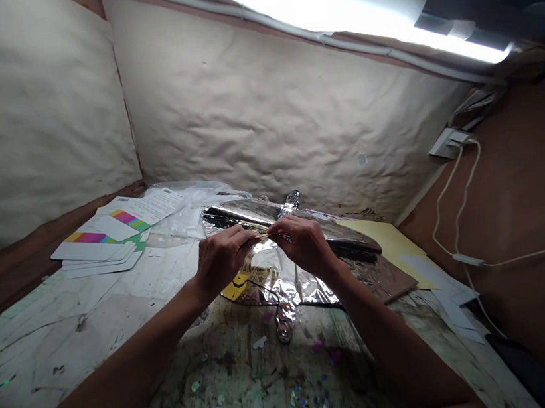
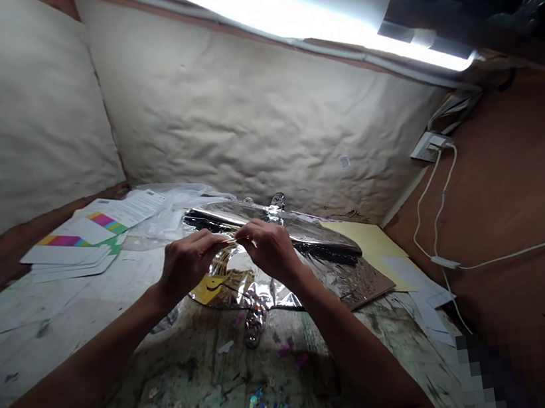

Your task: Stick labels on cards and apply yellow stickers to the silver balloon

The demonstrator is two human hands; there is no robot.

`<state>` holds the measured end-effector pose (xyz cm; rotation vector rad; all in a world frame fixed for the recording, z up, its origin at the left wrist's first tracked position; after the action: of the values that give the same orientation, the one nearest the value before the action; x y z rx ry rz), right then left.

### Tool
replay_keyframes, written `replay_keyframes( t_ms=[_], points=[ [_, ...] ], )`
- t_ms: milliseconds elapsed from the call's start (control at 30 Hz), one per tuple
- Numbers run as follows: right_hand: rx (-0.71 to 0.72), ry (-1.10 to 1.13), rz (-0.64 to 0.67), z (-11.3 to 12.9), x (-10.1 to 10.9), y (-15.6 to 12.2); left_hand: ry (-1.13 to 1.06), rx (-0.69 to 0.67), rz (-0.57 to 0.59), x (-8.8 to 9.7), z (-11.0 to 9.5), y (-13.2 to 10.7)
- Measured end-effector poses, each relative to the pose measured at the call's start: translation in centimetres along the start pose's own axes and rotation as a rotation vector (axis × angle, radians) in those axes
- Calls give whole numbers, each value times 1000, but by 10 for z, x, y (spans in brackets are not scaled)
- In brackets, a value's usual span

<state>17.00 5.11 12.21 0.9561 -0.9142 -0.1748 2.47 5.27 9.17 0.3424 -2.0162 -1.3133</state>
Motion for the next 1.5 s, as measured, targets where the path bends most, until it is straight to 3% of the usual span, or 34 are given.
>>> replay_keyframes(
  t_ms=[300,533,600,667,833,933,1233,1500],
  points=[
    [157,-52,-118,17,9,-1,170,18,67,-6,5,1],
    [129,126,-94,20,20,0,217,123,46,-4,15,2],
    [-22,277,-90,7,24,-7,266,131,7,-2,19,2],
    [-270,448,-27,-17,17,-24,290,110,-17,-1,20,1],
    [-889,649,243,-70,-21,-104,279,37,-5,-6,15,-1],
    [-1050,644,293,-82,-33,-137,287,34,16,-8,14,-2],
    [-857,476,235,-86,-41,-142,280,84,48,-11,17,-2],
    [-639,96,178,-72,-29,-134,304,78,66,-9,17,-1]
  ],
)
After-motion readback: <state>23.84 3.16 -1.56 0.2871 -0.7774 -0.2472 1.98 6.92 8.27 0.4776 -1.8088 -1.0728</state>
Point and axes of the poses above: each hand's wrist, its own y-axis towards the middle knuckle, its own x-axis out of the back of the hand, z = x × y, the point moved 8 cm from there along y, towards the middle knuckle, and after that the axes turned 13 degrees about -z, right-handed, at the moved point
